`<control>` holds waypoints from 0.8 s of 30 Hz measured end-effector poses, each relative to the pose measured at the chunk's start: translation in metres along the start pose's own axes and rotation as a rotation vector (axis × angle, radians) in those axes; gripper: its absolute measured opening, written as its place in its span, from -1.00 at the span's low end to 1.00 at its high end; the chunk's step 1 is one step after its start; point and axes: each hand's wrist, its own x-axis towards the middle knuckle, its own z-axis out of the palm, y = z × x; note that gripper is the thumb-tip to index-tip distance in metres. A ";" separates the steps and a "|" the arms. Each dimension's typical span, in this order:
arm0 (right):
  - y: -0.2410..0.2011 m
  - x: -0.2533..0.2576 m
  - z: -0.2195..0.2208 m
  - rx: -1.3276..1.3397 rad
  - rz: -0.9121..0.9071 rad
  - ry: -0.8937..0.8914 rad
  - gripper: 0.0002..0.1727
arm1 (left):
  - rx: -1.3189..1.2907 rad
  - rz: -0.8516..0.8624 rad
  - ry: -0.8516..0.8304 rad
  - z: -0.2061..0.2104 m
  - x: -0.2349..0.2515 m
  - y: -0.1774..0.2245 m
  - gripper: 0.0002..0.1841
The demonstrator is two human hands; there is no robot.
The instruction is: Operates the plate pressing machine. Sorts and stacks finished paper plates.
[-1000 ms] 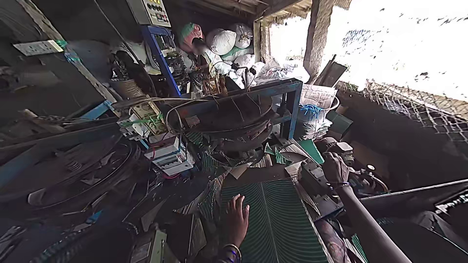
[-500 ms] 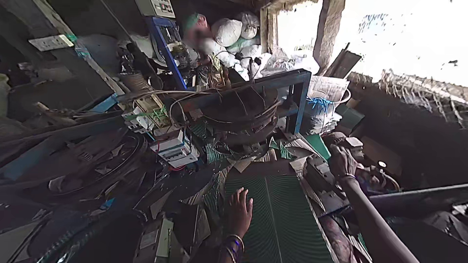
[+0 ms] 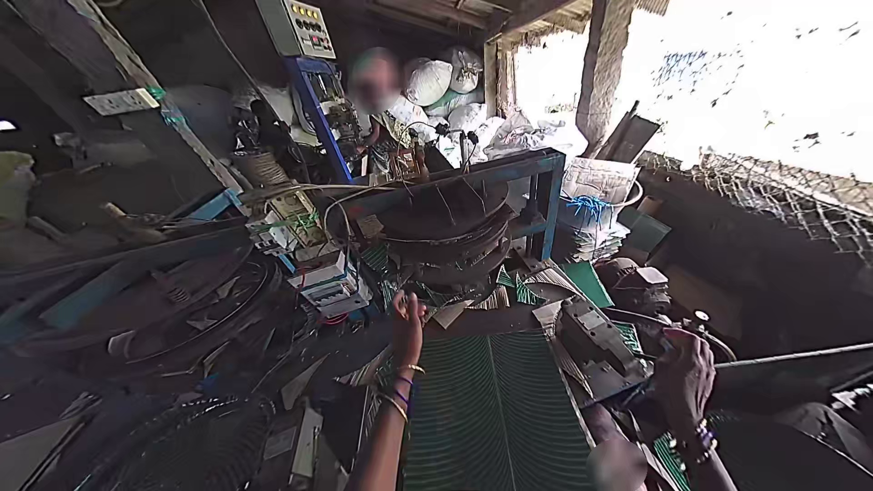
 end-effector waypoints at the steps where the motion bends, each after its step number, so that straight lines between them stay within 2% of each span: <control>1: -0.001 0.003 0.001 0.011 -0.004 0.003 -0.64 | -0.031 -0.040 0.039 0.001 0.018 0.022 -0.41; 4: 0.002 0.000 0.001 0.023 -0.006 -0.003 -0.61 | -0.084 -0.216 0.073 0.000 0.062 0.058 -0.33; 7: 0.005 -0.001 0.003 0.036 -0.016 0.019 -0.61 | -0.096 -0.323 0.071 0.005 0.095 0.072 -0.26; 9: 0.003 -0.001 0.002 0.025 -0.008 0.015 -0.61 | -0.050 -0.347 0.035 0.006 0.107 0.071 -0.37; 11: -0.005 0.006 0.000 -0.020 -0.019 -0.022 -0.61 | -0.009 -0.340 0.007 0.008 0.112 0.063 -0.56; 13: -0.026 0.020 0.000 -0.108 -0.091 -0.087 -0.59 | -0.011 -0.312 0.004 0.005 0.105 0.058 -0.55; 16: -0.090 0.029 0.012 -0.085 -0.409 -0.111 -0.40 | -0.144 -0.226 -0.004 -0.001 0.065 0.070 -0.54; 19: -0.181 -0.005 0.015 -0.014 -0.783 -0.257 -0.30 | -0.209 -0.176 -0.086 -0.013 -0.007 0.084 -0.55; 21: -0.218 -0.027 0.027 -0.058 -1.022 -0.327 -0.22 | -0.214 -0.150 -0.154 -0.021 -0.058 0.090 -0.54; 22: -0.226 -0.032 0.036 -0.061 -1.107 -0.323 -0.30 | -0.233 -0.145 -0.194 -0.026 -0.081 0.090 -0.52; 24: -0.223 -0.031 0.050 -0.008 -1.191 -0.228 -0.74 | -0.337 -0.106 -0.340 -0.039 -0.118 0.079 -0.50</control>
